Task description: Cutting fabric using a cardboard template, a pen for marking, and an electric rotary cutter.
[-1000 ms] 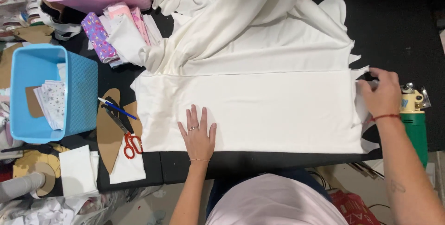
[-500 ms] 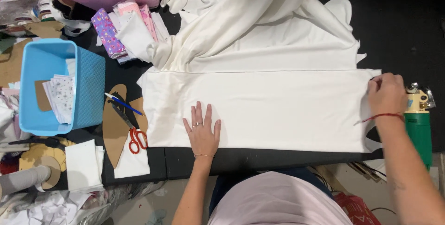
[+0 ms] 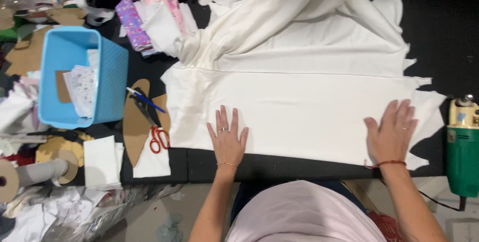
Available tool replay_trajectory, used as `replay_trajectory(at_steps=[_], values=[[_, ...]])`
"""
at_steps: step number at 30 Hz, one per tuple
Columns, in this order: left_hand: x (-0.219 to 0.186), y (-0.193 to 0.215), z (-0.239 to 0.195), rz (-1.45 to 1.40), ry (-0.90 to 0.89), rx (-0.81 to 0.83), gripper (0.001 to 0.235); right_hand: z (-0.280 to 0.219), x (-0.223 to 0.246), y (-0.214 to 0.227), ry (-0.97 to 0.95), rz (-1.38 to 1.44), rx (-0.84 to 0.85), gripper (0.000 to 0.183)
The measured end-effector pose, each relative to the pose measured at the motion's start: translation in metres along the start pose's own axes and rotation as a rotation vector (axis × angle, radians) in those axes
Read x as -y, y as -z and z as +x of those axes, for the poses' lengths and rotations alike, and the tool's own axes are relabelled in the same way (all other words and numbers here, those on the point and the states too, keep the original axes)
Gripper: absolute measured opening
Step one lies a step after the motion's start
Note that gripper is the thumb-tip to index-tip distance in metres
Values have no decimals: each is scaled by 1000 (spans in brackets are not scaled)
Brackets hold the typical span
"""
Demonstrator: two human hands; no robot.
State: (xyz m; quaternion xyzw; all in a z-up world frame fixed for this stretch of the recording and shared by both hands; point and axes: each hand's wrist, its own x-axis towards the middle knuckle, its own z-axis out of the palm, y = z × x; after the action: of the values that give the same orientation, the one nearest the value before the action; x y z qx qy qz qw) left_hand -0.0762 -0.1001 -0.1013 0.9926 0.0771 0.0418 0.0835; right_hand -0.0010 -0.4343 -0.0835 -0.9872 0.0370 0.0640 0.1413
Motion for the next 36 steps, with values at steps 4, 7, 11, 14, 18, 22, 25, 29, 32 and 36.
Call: replay_trajectory(at_steps=[4,7,11,14,18,22,25,29,32,36], values=[[5,5,-16,-14,-5,25,57,-20,-5,-1,246,4,10,66],[27,6,-30,-130,-30,105,52,-53,-35,-10,477,-75,44,64],[71,15,-49,-164,-205,-129,30,-79,-93,-9,623,-1,-130,50],[92,40,-42,-102,-364,-202,28,-81,-84,32,724,-17,-181,30],[111,49,-26,-33,-466,-168,26,-69,-106,32,776,-77,-209,26],[124,42,-6,-175,-306,23,12,-52,-109,32,472,146,-141,7],[115,61,19,-229,-44,312,19,-37,-97,47,340,261,-131,5],[107,84,64,-268,-10,299,22,-1,-107,48,11,268,-66,20],[104,85,104,-232,3,217,20,53,-147,14,6,307,-145,14],[92,75,135,-311,142,346,22,90,-122,7,-93,422,-133,13]])
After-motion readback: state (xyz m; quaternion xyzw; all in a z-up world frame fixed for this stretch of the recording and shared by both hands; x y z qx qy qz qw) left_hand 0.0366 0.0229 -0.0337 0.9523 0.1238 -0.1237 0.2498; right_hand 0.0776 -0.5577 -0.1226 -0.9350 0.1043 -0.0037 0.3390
